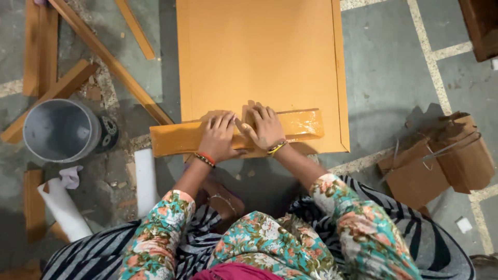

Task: The person applies glue to a wooden frame piece using a white foam roller and attaches it to a large flat board. They press the glued piece into place and adjust the board's position on the floor.

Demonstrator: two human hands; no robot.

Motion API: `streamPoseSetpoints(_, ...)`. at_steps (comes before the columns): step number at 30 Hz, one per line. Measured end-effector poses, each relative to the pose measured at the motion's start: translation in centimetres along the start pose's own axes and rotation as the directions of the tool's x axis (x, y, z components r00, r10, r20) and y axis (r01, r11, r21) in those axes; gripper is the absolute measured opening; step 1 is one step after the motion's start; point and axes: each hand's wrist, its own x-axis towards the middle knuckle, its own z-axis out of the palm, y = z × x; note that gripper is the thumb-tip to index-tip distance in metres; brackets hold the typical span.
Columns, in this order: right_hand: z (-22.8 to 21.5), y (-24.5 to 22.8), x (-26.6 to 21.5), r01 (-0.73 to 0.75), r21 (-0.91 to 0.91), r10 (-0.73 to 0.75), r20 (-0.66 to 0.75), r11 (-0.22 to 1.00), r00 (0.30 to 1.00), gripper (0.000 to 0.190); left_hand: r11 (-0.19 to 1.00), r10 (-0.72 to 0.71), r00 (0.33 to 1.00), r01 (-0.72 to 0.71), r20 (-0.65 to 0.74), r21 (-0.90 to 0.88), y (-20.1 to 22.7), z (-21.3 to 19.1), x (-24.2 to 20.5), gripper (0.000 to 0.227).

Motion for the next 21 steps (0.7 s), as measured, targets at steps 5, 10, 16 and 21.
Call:
streamPoseSetpoints(5,-1.7,-1.6,0.5,-0.006,0.047,0.008,-0.046,0.999,0.999,0.038,0.994,-0.076,0.976,0.089,0.202,-0.056,-0.4,-1.0,1.4,0.106)
streamPoseSetpoints(10,-2.5,-2.5,1.3,-0.044,0.002,0.044,-0.059,0.999,0.997,0.032,0.998,0.031,0.999,-0.033,-0.045,-0.044,-0.7,-0.3,1.5,0.105)
streamPoseSetpoints(16,-2.8,-2.4,1.5,-0.024,0.011,0.025,-0.117,1.000,0.993,0.031,0.994,-0.008,0.993,0.021,0.117,-0.107,-1.4,0.4,1.7,0.104)
streamPoseSetpoints(21,-1.7,-1.6,1.8,-0.045,0.006,0.046,-0.114,0.999,0.992,0.030,0.982,-0.059,0.974,0.096,0.220,-0.162,-1.2,0.3,2.0,0.102)
